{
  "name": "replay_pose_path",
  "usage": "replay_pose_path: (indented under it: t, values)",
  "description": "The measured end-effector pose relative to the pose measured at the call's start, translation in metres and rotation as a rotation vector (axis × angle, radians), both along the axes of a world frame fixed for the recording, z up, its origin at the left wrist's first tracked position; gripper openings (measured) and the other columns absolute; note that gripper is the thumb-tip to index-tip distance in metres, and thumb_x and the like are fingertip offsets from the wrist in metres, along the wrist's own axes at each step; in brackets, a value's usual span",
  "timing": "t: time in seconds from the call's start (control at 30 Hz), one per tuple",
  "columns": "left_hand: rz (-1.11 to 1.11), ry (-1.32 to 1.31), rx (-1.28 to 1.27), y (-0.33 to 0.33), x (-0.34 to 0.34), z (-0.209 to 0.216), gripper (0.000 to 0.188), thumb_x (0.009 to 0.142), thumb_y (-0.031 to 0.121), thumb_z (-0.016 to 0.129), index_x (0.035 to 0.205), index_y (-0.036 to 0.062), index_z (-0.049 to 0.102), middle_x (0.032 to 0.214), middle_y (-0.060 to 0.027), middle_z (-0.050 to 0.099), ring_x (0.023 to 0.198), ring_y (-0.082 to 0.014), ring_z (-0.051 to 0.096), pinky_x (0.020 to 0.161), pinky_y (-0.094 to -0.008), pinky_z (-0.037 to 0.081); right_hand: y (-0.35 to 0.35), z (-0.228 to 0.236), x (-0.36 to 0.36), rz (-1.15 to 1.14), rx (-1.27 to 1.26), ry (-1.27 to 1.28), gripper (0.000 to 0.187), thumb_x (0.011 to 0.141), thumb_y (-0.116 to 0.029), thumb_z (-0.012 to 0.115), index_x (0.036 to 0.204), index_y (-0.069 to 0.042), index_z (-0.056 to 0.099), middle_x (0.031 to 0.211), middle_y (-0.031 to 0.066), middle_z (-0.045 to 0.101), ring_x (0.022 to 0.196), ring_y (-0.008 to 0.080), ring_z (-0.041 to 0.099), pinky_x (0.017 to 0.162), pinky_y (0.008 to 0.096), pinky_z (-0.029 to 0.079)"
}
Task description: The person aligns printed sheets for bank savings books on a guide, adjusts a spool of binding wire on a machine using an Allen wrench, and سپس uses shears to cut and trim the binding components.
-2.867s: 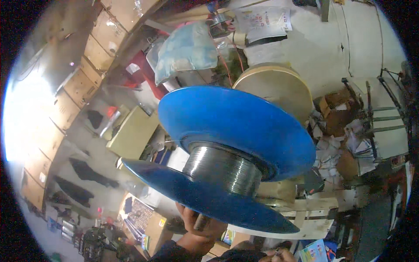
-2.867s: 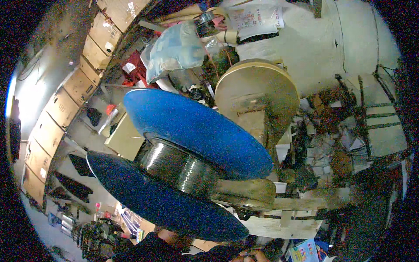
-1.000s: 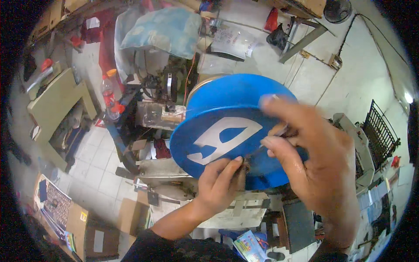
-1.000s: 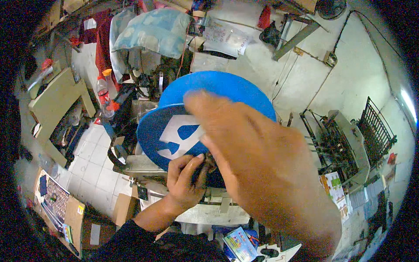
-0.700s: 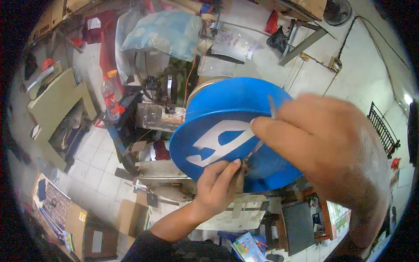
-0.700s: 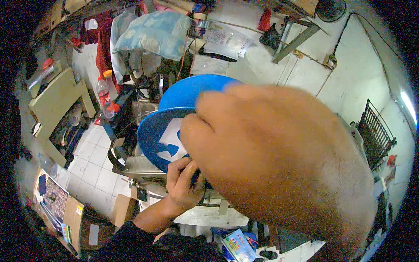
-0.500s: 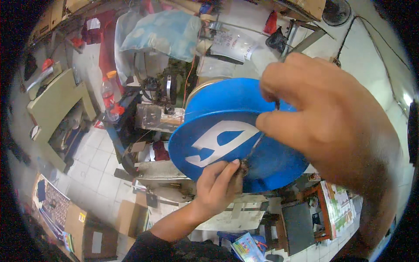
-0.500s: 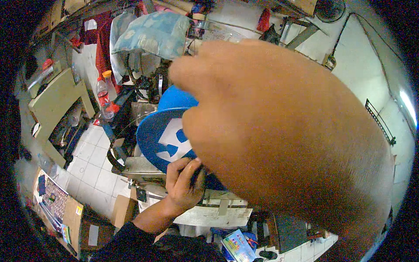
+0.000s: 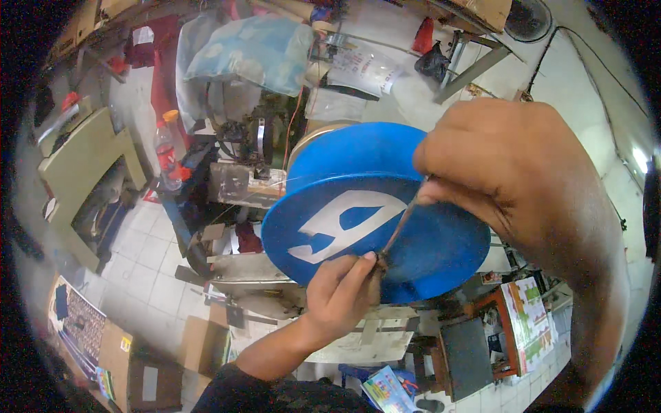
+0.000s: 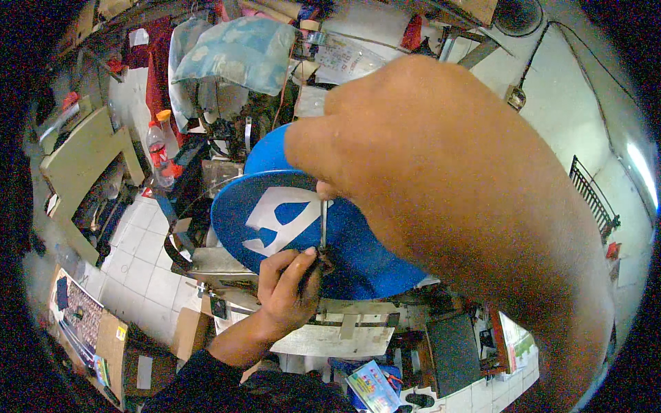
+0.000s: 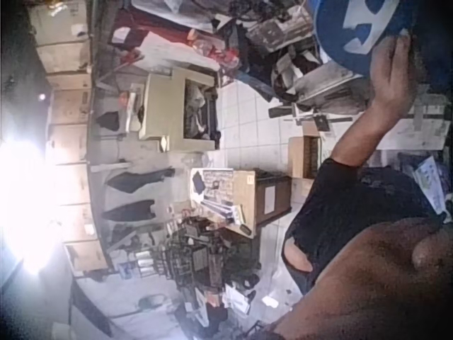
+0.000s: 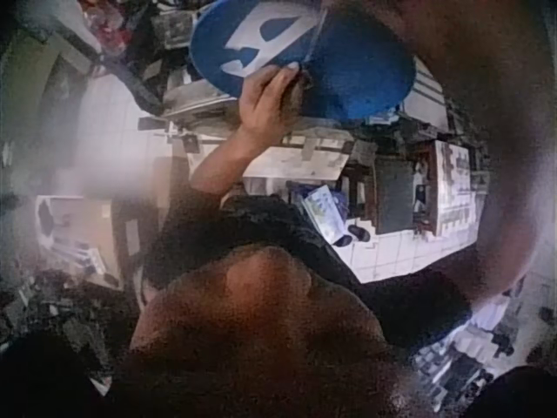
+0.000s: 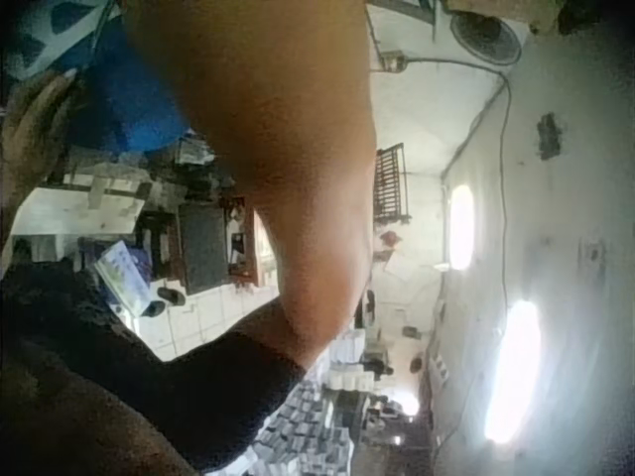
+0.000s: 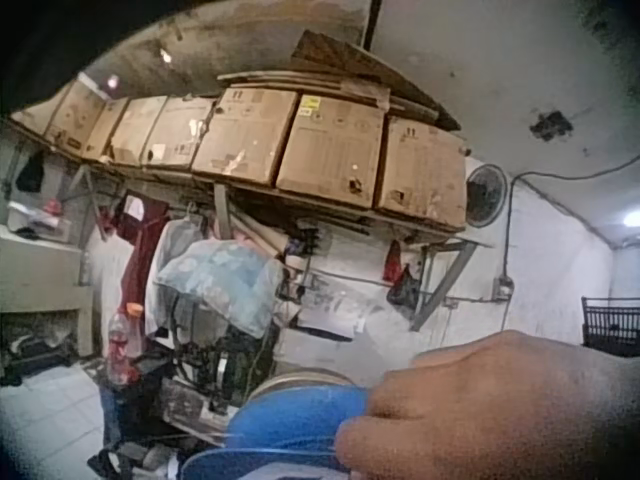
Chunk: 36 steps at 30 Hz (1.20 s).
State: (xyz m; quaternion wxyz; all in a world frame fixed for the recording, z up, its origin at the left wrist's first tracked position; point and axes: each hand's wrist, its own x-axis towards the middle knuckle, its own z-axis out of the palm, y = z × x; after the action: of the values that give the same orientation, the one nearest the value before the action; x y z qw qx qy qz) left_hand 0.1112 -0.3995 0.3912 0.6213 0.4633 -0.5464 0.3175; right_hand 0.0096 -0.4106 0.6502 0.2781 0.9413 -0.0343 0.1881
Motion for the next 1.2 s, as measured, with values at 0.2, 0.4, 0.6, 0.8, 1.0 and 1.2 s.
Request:
replay_pose_path:
  t: [0.2, 0.4, 0.6, 0.8, 1.0, 1.2]
  values:
    - [-0.001, 0.004, 0.000, 0.002, -0.002, -0.002, 0.041, 0.069, -0.007, 0.074, 0.109, -0.0032, 0.065, 0.091, -0.0127, 0.061, 0.076, -0.0239, 0.058, 0.066, -0.0307, 0.049, 0.014, -0.001, -0.004, -0.117, -0.163, 0.086, 0.021, 0.077, -0.025, 0.067, 0.084, -0.007, 0.060, 0.076, 0.0081, 0.057, 0.074, 0.0301, 0.057, 0.064, 0.0410, 0.042]
    - [0.029, 0.001, 0.030, 0.001, -0.003, -0.008, 0.043, 0.070, -0.003, 0.076, 0.111, -0.0018, 0.064, 0.097, -0.0142, 0.059, 0.082, -0.0255, 0.057, 0.070, -0.0315, 0.048, -0.033, -0.001, -0.016, 0.284, 0.022, 0.039, 0.018, 0.078, -0.021, 0.069, 0.083, -0.006, 0.061, 0.076, 0.0092, 0.059, 0.073, 0.0268, 0.059, 0.065, 0.0389, 0.043]
    - [0.219, -0.062, 0.123, 0.030, 0.000, -0.001, 0.064, 0.069, 0.006, 0.080, 0.125, -0.0049, 0.052, 0.101, -0.0171, 0.055, 0.091, -0.0290, 0.055, 0.079, -0.0363, 0.046, -0.039, 0.030, -0.066, 0.184, 0.396, -0.254, 0.013, 0.082, -0.014, 0.068, 0.083, -0.003, 0.062, 0.083, 0.0034, 0.064, 0.071, 0.0129, 0.059, 0.063, 0.0322, 0.044]
    - [0.197, 0.246, -0.059, 0.059, 0.036, 0.011, 0.056, 0.087, 0.010, 0.059, 0.138, -0.0037, 0.040, 0.124, -0.0151, 0.048, 0.116, -0.0236, 0.046, 0.094, -0.0344, 0.040, -0.066, -0.006, -0.181, -0.015, 0.736, -0.926, 0.020, 0.097, -0.024, 0.052, 0.106, -0.006, 0.054, 0.095, 0.0037, 0.059, 0.076, 0.0115, 0.055, 0.062, 0.0269, 0.043]
    - [-0.166, 0.692, 0.056, 0.052, 0.064, 0.009, 0.040, 0.097, 0.014, 0.054, 0.130, -0.0077, 0.050, 0.117, -0.0118, 0.060, 0.101, -0.0148, 0.058, 0.089, -0.0266, 0.045, -0.099, -0.151, -0.211, 0.302, 1.228, -1.252, 0.031, 0.092, -0.035, 0.061, 0.098, -0.007, 0.048, 0.085, 0.0126, 0.057, 0.068, 0.0230, 0.055, 0.058, 0.0315, 0.048]
    - [-0.408, 0.811, -0.003, 0.042, 0.067, 0.004, 0.024, 0.096, 0.009, 0.056, 0.118, -0.0001, 0.056, 0.110, -0.0087, 0.065, 0.094, -0.0166, 0.063, 0.084, -0.0302, 0.051, -0.086, -0.229, -0.182, 0.526, 1.715, -1.344, 0.034, 0.089, -0.030, 0.066, 0.099, -0.005, 0.046, 0.094, 0.0252, 0.066, 0.083, 0.0358, 0.067, 0.071, 0.0422, 0.057]
